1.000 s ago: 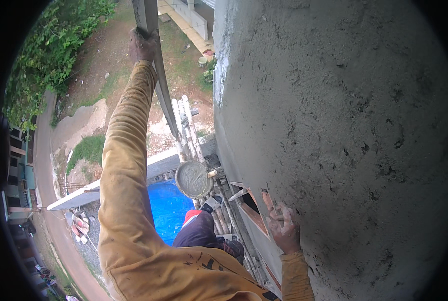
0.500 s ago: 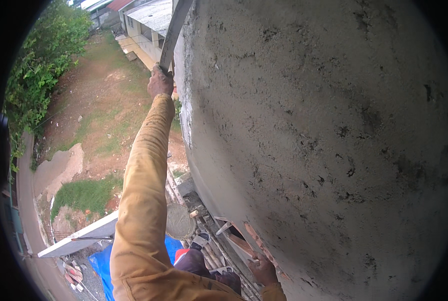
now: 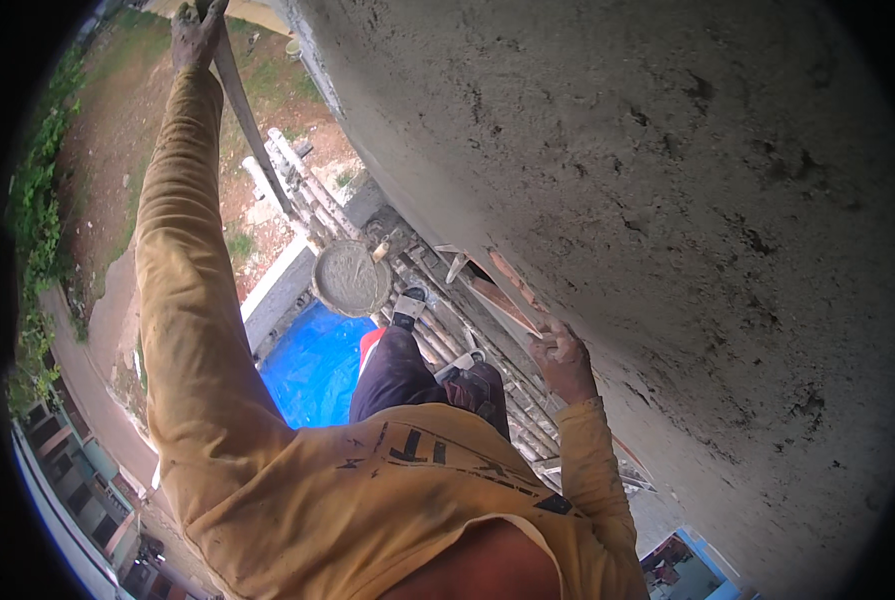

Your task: The person scoops wet cement from a bucket with a trowel and applies it to a vertical wall surface. They repeatedly smooth and level the cement with the trowel, working on a section of the wall near a window opening.

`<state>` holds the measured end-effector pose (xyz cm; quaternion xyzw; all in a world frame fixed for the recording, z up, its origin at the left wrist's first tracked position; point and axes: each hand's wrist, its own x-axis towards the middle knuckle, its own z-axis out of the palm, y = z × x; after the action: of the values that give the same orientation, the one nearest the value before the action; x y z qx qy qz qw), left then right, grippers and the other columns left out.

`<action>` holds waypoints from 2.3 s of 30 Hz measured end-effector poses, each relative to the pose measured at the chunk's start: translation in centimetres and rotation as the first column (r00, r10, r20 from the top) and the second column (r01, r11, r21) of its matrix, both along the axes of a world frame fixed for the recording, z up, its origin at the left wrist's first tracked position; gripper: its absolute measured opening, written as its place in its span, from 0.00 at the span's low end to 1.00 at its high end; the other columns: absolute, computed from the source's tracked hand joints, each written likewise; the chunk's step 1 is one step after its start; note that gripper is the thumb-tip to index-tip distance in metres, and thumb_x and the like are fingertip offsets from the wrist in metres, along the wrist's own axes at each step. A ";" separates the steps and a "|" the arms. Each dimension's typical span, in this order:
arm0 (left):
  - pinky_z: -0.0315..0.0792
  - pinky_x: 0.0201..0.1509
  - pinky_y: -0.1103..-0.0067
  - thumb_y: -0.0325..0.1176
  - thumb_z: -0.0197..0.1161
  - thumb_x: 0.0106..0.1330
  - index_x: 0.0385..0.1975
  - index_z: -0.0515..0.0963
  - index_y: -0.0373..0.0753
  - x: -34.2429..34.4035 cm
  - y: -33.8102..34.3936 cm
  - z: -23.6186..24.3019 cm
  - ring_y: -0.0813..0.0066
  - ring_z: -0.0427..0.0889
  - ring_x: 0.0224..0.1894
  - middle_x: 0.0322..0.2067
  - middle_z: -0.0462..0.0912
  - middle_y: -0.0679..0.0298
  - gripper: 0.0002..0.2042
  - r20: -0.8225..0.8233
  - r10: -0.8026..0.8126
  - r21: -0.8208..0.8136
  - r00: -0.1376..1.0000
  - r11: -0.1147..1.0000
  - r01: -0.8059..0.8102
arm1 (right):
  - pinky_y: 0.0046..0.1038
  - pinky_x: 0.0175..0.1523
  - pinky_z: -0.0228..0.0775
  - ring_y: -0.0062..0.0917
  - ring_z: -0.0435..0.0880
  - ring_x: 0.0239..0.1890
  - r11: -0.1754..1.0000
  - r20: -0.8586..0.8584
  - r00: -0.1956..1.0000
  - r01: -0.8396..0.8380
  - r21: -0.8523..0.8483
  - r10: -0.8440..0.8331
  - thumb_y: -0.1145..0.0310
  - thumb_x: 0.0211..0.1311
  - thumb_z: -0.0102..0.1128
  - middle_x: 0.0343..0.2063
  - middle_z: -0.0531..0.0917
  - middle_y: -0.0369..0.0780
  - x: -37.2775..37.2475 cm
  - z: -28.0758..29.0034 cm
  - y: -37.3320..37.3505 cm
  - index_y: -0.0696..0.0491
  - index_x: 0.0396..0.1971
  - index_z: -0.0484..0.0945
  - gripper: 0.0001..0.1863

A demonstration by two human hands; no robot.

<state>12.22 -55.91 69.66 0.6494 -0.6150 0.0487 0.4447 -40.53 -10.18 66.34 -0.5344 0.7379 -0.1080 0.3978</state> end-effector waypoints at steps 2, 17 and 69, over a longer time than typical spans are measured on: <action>0.66 0.55 0.71 0.47 0.61 0.58 0.57 0.63 0.40 0.6 0.8 -3.2 0.51 0.71 0.53 0.51 0.71 0.47 0.30 -0.192 0.083 -0.218 0.978 0.968 -0.125 | 0.30 0.43 0.71 0.32 0.80 0.39 0.999 0.027 0.998 0.052 0.006 -0.052 0.62 0.57 0.59 0.39 0.79 0.43 -0.8 -0.6 -0.3 0.56 0.49 0.70 0.22; 0.66 0.56 0.68 0.51 0.59 0.57 0.49 0.70 0.27 -23.4 54.4 -29.8 0.51 0.73 0.52 0.46 0.75 0.42 0.30 -0.404 0.426 0.820 0.809 0.560 0.114 | 0.32 0.45 0.71 0.38 0.80 0.38 0.980 0.068 0.978 -0.200 0.010 0.199 0.58 0.55 0.58 0.36 0.80 0.49 -7.0 -3.8 6.0 0.57 0.46 0.71 0.23; 0.31 0.67 0.54 0.65 0.20 0.61 0.64 0.27 0.30 -51.9 39.3 3.7 0.44 0.26 0.68 0.64 0.25 0.36 0.44 0.197 -0.518 -0.232 0.832 0.800 0.553 | 0.37 0.44 0.69 0.36 0.80 0.36 -0.134 -0.094 -0.139 0.989 -0.056 -0.986 0.47 0.51 0.57 0.30 0.82 0.49 -13.2 -23.9 56.0 0.57 0.34 0.80 0.25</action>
<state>-39.65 -16.57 73.37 0.3753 -0.7865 0.0471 0.4882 -53.78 45.84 42.42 0.2062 0.9089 -0.3299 0.1504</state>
